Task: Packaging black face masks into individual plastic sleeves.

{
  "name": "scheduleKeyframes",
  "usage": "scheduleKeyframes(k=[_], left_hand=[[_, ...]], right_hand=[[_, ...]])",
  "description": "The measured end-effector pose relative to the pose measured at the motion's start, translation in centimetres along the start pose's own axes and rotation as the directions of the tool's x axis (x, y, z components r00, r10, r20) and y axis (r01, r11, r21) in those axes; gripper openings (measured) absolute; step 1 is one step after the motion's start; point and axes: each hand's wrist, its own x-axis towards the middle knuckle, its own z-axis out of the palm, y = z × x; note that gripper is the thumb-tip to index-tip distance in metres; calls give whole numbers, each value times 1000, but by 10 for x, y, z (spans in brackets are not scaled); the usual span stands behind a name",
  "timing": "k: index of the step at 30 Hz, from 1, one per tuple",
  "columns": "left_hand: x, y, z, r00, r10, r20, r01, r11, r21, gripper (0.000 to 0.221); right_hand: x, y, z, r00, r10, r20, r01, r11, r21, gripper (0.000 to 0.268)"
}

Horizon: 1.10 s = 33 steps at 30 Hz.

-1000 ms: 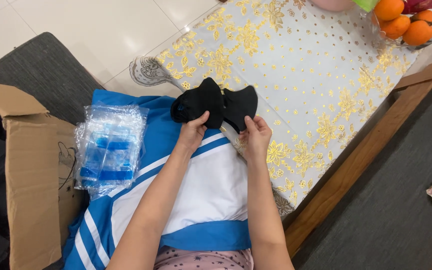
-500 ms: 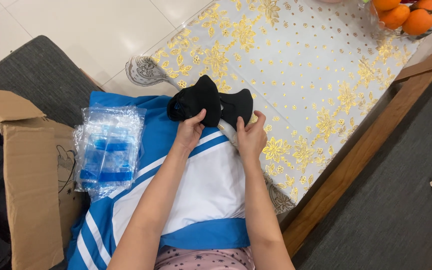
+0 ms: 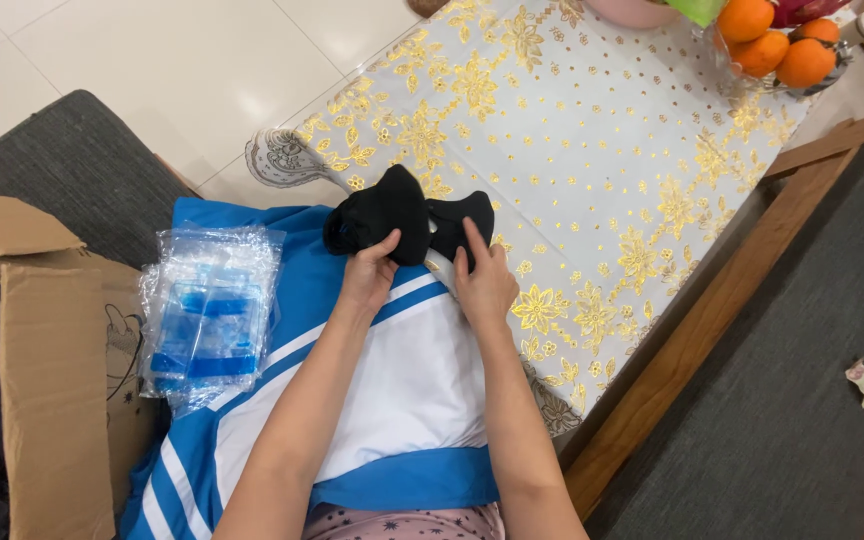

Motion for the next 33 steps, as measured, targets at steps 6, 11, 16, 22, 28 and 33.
scheduleKeyframes(k=[6, 11, 16, 22, 28, 33], left_hand=[[-22, 18, -15, 1000, 9, -27, -11, 996, -93, 47], [-39, 27, -20, 998, 34, -49, -38, 996, -81, 44], [-55, 28, -7, 994, 36, -106, -39, 999, -30, 44], [-68, 25, 0, 989, 14, -147, -15, 1000, -4, 49], [-61, 9, -14, 991, 22, -132, -7, 994, 113, 65], [-56, -3, -16, 994, 27, -109, 0, 970, 244, 71]], right_hand=[[-7, -16, -21, 988, -89, 126, 102, 990, -102, 51], [-2, -11, -15, 983, -68, 169, 82, 994, -78, 51], [-3, -13, -14, 988, -32, 149, 46, 995, -93, 40], [-5, -11, -6, 993, 10, 115, 0, 997, -84, 41], [-8, -2, 10, 1000, -2, 4, 2, 994, -107, 42], [-5, 7, 13, 1000, -24, -6, 24, 996, -81, 43]])
